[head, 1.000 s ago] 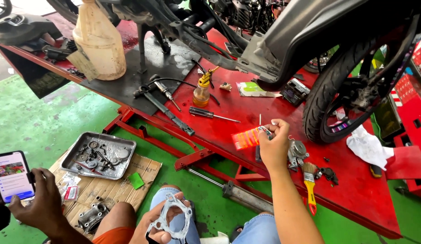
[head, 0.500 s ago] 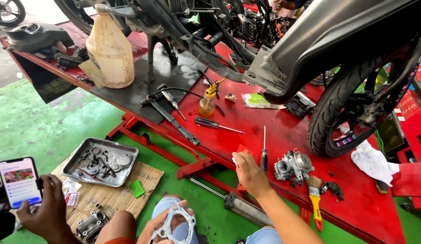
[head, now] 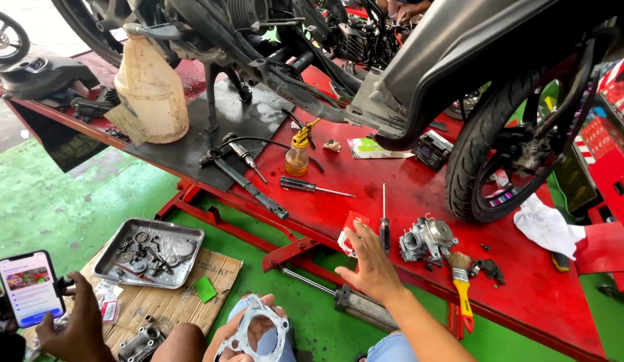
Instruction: Applying sealant to a motorcycle engine gasket in preparation for assembly.
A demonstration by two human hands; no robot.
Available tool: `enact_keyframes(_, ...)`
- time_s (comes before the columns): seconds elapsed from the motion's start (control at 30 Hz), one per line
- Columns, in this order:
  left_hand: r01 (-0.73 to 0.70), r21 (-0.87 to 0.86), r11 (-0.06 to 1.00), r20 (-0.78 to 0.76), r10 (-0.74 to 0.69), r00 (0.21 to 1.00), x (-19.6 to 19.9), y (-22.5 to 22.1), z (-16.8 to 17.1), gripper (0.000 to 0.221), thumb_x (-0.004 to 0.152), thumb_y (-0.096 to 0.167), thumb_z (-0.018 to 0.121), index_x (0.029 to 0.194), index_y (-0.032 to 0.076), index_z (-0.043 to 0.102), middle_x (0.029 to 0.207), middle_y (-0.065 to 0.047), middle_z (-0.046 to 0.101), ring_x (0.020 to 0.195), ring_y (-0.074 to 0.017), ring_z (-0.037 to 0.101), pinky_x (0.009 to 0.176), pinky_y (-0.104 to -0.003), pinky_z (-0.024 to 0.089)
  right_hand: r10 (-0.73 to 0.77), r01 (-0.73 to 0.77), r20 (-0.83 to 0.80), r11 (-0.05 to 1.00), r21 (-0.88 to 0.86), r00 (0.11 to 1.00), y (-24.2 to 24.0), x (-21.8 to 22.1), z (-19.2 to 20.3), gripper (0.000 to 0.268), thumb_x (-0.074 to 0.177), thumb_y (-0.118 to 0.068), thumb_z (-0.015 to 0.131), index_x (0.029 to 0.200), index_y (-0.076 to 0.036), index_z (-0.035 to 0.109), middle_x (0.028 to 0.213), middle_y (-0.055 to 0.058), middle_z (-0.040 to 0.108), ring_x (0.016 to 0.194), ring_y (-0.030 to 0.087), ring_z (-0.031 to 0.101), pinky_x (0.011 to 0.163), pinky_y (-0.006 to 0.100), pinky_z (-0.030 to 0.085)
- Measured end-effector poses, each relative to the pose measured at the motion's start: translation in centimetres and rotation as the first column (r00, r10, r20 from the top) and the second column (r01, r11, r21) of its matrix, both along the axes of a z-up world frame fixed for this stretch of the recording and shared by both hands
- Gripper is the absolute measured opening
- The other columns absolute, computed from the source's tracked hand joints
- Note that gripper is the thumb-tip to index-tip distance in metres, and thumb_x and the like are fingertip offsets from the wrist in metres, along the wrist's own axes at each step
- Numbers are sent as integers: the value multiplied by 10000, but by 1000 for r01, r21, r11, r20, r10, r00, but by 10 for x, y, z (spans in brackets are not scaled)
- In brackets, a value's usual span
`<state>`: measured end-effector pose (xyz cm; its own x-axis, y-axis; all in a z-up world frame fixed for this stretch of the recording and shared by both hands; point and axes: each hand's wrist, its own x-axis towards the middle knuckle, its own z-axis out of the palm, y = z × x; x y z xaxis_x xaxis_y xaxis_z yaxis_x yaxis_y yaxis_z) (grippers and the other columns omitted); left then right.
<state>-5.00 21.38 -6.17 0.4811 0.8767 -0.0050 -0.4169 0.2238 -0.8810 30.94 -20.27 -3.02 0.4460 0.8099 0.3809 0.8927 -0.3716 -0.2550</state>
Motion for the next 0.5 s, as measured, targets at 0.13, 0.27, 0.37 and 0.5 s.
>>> enact_keyframes(0.13,817,572,71,-752,443,488,62,-212,82,1086,761,463,973,1496,-116,422,1369,-312,655,1295,-468,631,1113,-603,470,-16,81,-288,973,214,957,-5,-56,47,983,826,-273,863,1585,-126,255,1676,175,223,1560,350,228,1226,550,284)
enact_keyframes(0.27,961,-74,267,-988,113,-108,67,-225,150,973,1016,607,101,1535,-124,478,1504,-408,563,1426,-489,504,1236,-538,260,257,81,-502,827,556,826,-18,-102,71,883,875,-317,768,1564,-23,300,1632,167,347,1526,303,346,1244,468,327)
enact_keyframes(0.37,987,43,155,-978,209,9,75,-225,147,934,1002,596,194,1540,-120,457,1503,-390,557,1424,-473,507,1234,-531,279,484,160,-627,700,696,610,-30,-133,88,820,928,-402,711,1545,-19,331,1573,175,414,1476,301,419,1212,454,351)
enact_keyframes(0.5,961,276,-18,-917,296,268,99,-229,148,894,975,572,361,1548,-112,421,1502,-357,549,1421,-443,513,1232,-521,314,654,219,-612,583,782,444,-49,-164,101,723,962,-432,695,1510,-58,408,1482,168,501,1394,298,491,1128,440,427)
